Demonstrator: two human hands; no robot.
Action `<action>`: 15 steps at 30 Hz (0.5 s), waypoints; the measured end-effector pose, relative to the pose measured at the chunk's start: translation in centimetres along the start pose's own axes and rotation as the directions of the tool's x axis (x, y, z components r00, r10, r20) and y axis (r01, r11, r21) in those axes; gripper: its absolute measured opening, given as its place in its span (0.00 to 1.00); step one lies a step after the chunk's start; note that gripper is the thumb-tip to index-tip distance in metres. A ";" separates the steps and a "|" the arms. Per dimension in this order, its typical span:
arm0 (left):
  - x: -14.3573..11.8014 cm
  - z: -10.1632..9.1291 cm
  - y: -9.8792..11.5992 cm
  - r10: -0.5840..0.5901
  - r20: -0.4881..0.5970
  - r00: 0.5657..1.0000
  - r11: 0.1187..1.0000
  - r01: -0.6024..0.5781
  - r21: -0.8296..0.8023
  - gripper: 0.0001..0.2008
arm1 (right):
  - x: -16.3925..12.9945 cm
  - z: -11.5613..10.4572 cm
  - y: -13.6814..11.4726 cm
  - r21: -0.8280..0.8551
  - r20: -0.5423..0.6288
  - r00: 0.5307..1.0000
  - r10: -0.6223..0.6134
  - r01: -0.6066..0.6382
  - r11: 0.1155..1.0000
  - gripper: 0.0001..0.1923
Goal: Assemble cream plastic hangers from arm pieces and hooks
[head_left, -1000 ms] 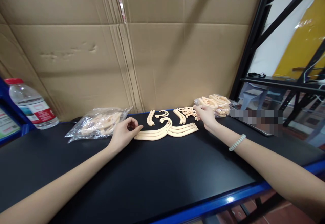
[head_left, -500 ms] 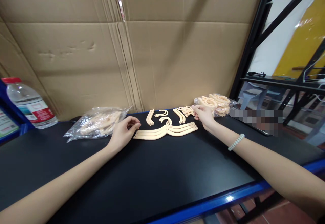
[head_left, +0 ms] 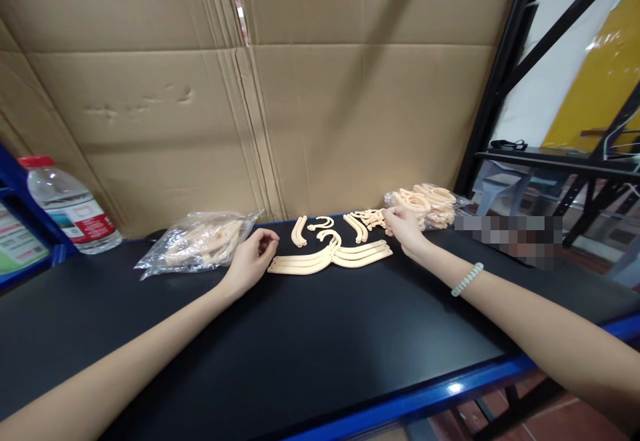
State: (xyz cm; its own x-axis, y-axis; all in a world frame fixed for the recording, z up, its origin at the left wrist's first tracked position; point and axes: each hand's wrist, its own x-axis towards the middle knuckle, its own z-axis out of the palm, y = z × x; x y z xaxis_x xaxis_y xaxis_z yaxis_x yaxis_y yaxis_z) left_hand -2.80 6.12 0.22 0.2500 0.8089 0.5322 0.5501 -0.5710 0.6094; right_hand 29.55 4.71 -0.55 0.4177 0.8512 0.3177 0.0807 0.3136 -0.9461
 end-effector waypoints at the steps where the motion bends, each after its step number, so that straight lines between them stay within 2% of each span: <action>1: 0.0 0.0 0.0 0.002 0.005 1.000 1.000 -0.002 0.001 0.10 | 0.0 0.0 0.1 -0.003 -0.004 1.000 -0.005 0.005 1.000 0.16; 8: 0.0 -0.1 0.2 0.007 0.000 1.000 1.000 -0.007 0.003 0.10 | 0.0 0.0 0.2 0.028 -0.015 1.000 -0.013 0.013 1.000 0.18; 15: 0.0 -0.3 0.1 0.008 -0.025 1.000 1.000 -0.008 -0.002 0.11 | 0.2 0.1 0.3 0.087 -0.004 0.999 0.040 -0.040 0.995 0.09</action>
State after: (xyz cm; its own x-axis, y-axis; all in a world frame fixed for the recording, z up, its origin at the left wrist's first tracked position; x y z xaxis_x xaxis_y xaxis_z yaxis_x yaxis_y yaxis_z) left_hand -3.01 5.97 0.46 0.2344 0.8004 0.5518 0.5466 -0.5779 0.6060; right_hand 29.57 5.05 -0.74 0.4242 0.8614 0.2793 -0.0147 0.3149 -0.9490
